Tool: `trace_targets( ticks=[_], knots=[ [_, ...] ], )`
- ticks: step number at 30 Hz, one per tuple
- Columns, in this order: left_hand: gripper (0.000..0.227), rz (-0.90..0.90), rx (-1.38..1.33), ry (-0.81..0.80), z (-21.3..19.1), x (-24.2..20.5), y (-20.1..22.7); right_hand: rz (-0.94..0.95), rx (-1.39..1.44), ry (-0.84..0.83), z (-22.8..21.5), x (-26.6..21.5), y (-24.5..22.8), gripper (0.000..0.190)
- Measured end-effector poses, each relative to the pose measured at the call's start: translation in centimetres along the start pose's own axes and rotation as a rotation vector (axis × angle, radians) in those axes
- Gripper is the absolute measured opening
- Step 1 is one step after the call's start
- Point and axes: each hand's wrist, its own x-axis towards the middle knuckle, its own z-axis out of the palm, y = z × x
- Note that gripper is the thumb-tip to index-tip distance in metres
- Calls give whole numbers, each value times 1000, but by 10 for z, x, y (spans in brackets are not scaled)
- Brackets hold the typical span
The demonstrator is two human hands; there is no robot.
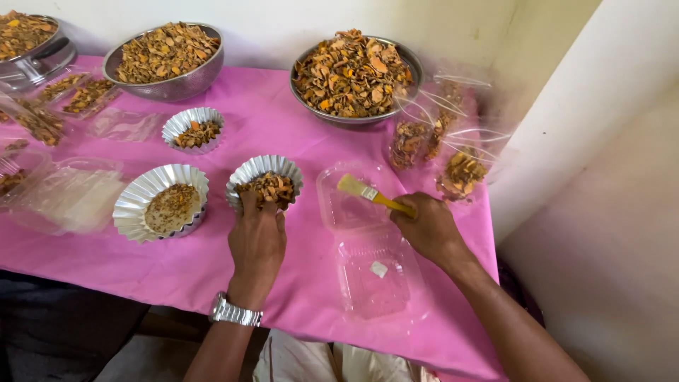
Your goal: The person puts dried food items into small plastic bags by hand and then uses a brush to clean a metal tray containing the same dried items.
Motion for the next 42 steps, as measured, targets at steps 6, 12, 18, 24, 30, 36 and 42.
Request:
trace_targets(
  ticks=[6, 12, 18, 24, 30, 36, 42],
  knots=[
    [21, -3, 57, 7, 1, -33, 8, -69, -17, 136, 20, 15, 21, 26],
    [30, -88, -11, -110, -33, -43, 17, -171, 31, 260, 11, 4, 17, 24],
    [20, -29, 15, -26, -13, 16, -42, -276, -42, 473, -12, -26, -14, 25],
    [23, 28, 14, -187, 19, 57, -31, -387, -31, 535, -11, -28, -17, 33],
    [13, 13, -102, -263, 16, 69, -18, -393, -9, 532, -15, -29, -26, 29],
    [20, 35, -171, -267, 16, 88, -20, -363, 84, 483, -9, -23, -26, 28],
    [26, 88, -253, -259, 1, 87, -19, -350, 284, 356, -20, -24, -30, 37]
  ],
)
